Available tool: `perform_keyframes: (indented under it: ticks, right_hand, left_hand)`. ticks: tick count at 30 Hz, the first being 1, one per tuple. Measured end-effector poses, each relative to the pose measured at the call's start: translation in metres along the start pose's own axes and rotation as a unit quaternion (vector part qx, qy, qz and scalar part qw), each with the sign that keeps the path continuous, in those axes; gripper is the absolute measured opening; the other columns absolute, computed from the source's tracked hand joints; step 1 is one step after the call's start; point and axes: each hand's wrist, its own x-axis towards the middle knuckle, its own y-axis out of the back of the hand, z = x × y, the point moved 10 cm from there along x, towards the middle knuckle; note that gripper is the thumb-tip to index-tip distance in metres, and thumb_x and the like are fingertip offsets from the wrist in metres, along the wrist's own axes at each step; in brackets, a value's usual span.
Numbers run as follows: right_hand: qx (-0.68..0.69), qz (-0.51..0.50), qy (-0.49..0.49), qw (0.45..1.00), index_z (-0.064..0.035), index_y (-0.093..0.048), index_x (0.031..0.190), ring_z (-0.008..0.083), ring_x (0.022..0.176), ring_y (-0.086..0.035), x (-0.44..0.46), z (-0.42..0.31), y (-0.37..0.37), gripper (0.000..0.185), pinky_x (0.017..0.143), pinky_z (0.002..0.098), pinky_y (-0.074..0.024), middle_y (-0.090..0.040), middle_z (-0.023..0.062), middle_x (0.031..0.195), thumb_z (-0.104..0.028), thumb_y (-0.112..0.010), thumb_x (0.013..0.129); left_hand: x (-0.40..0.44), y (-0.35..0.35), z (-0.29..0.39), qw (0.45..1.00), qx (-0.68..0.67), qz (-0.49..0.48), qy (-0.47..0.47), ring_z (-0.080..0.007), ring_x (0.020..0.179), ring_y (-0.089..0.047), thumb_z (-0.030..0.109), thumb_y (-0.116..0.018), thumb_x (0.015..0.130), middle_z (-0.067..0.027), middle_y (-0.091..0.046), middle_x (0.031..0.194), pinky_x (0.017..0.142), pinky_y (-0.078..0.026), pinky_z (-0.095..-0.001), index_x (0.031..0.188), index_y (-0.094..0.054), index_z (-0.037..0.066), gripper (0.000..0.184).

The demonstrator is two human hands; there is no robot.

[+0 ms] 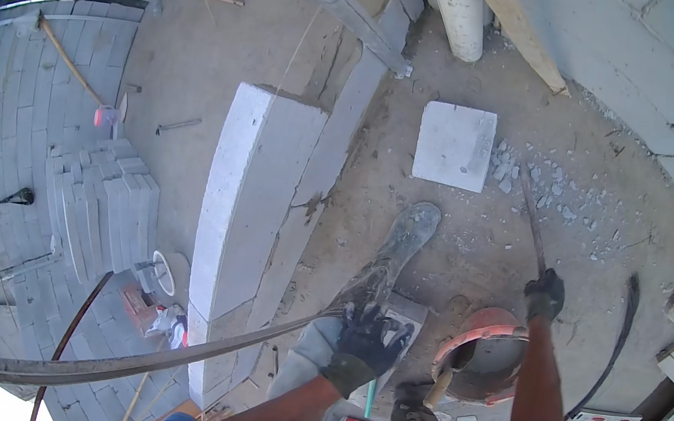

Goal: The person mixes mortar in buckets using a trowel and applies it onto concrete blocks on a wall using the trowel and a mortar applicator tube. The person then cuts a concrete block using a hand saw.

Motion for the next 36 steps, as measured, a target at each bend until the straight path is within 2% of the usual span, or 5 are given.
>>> perform_keyframes:
  ticks: [3,6,12,25,36]
  right_hand:
    - [0.174,0.011,-0.059,0.983,-0.0062,-0.056,0.081,0.0214,0.064,-0.058,-0.098,-0.098,0.075,0.015,0.06,0.037,-0.0504,-0.057,0.0087,0.073,-0.015,-0.068,0.082]
    - [0.738,-0.11,-0.198,0.636,-0.0061,-0.057,0.103,0.0072,0.06,-0.055,-0.184,-0.187,0.031,0.013,0.042,0.0236,-0.0404,-0.056,-0.0011,0.08,-0.019,-0.056,0.101]
    - [0.444,0.018,0.321,0.836,0.0003,-0.058,0.108,0.0364,0.099,-0.061,-0.185,-0.4,0.028,0.028,0.088,0.0463,-0.0487,-0.062,0.0203,0.108,-0.024,-0.059,0.095]
    - [0.568,-0.082,0.134,0.808,-0.0002,-0.06,0.106,0.0348,0.087,-0.065,-0.213,-0.367,0.175,0.026,0.08,0.0419,-0.0503,-0.064,0.018,0.096,-0.023,-0.051,0.098]
    - [0.397,-0.051,0.262,0.878,0.0012,-0.048,0.136,0.0437,0.119,-0.049,-0.223,-0.351,0.263,0.054,0.104,0.0501,-0.039,-0.054,0.0275,0.126,-0.024,-0.062,0.091]
  left_hand:
    - [0.004,-0.013,-0.006,0.977,-0.139,-0.093,0.135,-0.0348,0.139,-0.038,0.047,-0.048,0.097,-0.0165,-0.053,0.142,0.117,-0.014,-0.0594,0.124,-0.065,0.008,0.05]
    - [0.02,-0.003,-0.037,0.98,-0.115,0.054,0.151,-0.0331,0.14,-0.037,0.04,-0.048,0.099,-0.0168,-0.053,0.14,0.117,-0.013,-0.0576,0.125,-0.064,0.009,0.044]
    - [0.035,0.029,-0.135,0.917,-0.094,0.273,0.276,-0.0355,0.132,-0.046,0.023,-0.044,0.102,-0.0212,-0.052,0.138,0.11,-0.033,-0.0458,0.127,-0.056,-0.002,0.037]
    - [0.031,0.114,-0.048,0.877,-0.469,0.026,0.105,-0.0181,0.101,-0.06,0.027,-0.049,0.102,-0.0091,-0.061,0.116,0.088,-0.049,-0.0306,0.13,-0.054,0.003,0.037]
    - [0.03,0.287,-0.15,0.818,-0.189,0.44,0.319,-0.0279,0.08,-0.069,0.035,-0.069,0.09,-0.012,-0.069,0.086,0.072,-0.054,-0.0392,0.113,-0.061,0.001,0.041]
